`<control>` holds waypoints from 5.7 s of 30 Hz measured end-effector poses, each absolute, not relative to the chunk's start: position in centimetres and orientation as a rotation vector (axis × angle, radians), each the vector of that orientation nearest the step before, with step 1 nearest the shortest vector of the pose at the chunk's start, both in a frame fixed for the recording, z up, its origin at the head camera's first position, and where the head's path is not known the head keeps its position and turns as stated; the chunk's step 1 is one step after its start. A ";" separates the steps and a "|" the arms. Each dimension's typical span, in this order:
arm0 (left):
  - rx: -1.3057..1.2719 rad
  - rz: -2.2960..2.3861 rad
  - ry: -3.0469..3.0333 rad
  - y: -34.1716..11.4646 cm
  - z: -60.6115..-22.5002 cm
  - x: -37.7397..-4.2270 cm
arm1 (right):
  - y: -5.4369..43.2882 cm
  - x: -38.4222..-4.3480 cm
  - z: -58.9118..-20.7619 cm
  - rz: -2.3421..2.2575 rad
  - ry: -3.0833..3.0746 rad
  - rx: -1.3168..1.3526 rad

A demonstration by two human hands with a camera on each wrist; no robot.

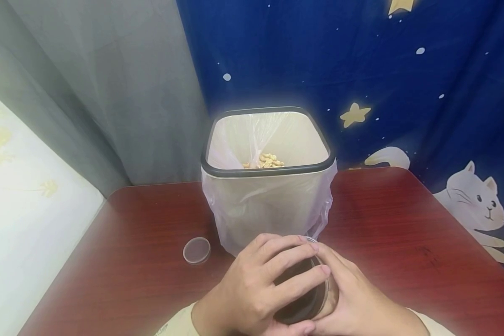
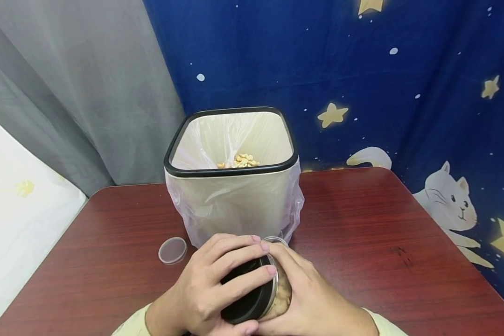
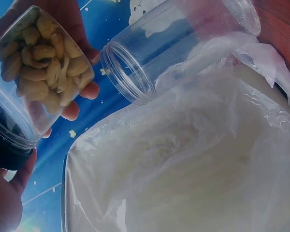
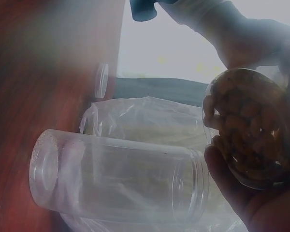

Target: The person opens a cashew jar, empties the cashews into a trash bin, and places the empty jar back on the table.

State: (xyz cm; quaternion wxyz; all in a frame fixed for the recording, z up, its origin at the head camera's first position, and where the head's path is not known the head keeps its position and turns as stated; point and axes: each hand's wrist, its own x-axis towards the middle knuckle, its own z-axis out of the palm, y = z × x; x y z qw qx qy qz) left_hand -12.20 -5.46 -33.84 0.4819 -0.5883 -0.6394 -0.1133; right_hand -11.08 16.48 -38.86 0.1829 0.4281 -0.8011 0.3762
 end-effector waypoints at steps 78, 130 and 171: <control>-1.357 -0.606 -1.516 -7.6 -35.2 -14.2 | 16.7 -11.3 -38.2 1.250 -2.219 1.149; -1.165 -0.491 -1.953 -11.5 -38.3 -12.9 | 17.0 -10.8 -37.6 1.256 -2.251 1.106; -1.129 -0.601 -2.409 -11.6 -41.0 -12.9 | 17.1 -11.0 -37.7 1.258 -2.262 1.084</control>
